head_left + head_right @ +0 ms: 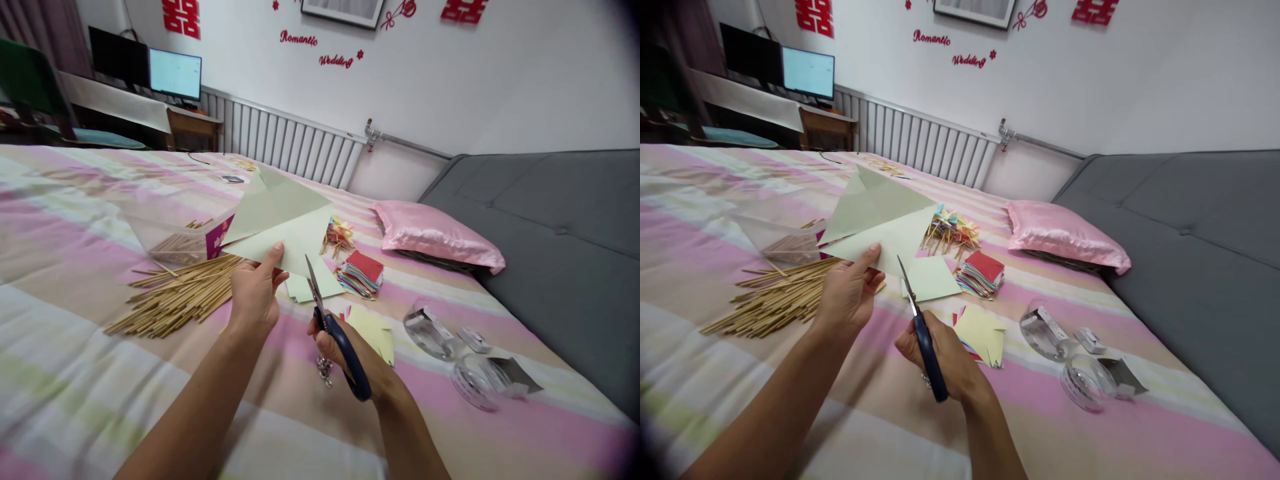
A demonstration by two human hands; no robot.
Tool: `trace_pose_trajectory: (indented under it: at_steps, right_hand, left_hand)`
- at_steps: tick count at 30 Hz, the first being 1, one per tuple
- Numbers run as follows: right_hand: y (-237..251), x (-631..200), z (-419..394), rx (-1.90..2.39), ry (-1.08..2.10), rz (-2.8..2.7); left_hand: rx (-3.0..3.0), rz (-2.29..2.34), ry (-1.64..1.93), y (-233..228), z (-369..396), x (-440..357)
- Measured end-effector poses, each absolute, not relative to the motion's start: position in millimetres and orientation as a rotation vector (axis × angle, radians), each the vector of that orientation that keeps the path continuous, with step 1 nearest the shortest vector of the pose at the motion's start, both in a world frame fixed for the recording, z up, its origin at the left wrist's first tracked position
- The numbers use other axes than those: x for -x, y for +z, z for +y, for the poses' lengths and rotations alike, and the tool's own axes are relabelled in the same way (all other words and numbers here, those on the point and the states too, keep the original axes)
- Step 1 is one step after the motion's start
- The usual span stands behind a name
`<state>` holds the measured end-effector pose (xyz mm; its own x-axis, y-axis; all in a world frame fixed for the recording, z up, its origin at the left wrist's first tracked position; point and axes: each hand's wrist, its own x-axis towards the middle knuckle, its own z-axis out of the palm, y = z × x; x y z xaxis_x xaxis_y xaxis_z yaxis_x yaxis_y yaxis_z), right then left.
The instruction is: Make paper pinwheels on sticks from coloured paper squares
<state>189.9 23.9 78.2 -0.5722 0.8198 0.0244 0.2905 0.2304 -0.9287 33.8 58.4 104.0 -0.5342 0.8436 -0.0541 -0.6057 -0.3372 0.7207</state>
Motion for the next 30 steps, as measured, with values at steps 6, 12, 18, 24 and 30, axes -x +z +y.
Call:
trace_pose_trajectory:
  at_steps: [6, 12, 18, 24, 30]
  right_hand:
    - [77.3, -190.7, 24.5, 0.984, 1.297, -2.009]
    - [75.7, -189.4, 24.9, 0.995, 1.328, -1.965]
    - [68.7, -191.5, 27.7, 0.963, 1.294, -1.986]
    - [65.6, -191.5, 28.9, 0.978, 1.303, -1.953]
    - [65.6, -189.8, 29.6, 0.993, 1.302, -1.923]
  left_hand:
    - [-0.432, 0.883, 1.965, 104.7, 57.2, -35.1]
    - [-0.436, 0.892, 1.967, 105.4, 56.6, -37.1]
    - [-0.441, 0.896, 1.967, 104.0, 57.5, -36.2]
    - [-0.443, 0.891, 1.964, 104.2, 57.9, -35.6]
    - [-0.442, 0.888, 1.962, 104.8, 57.4, -34.7]
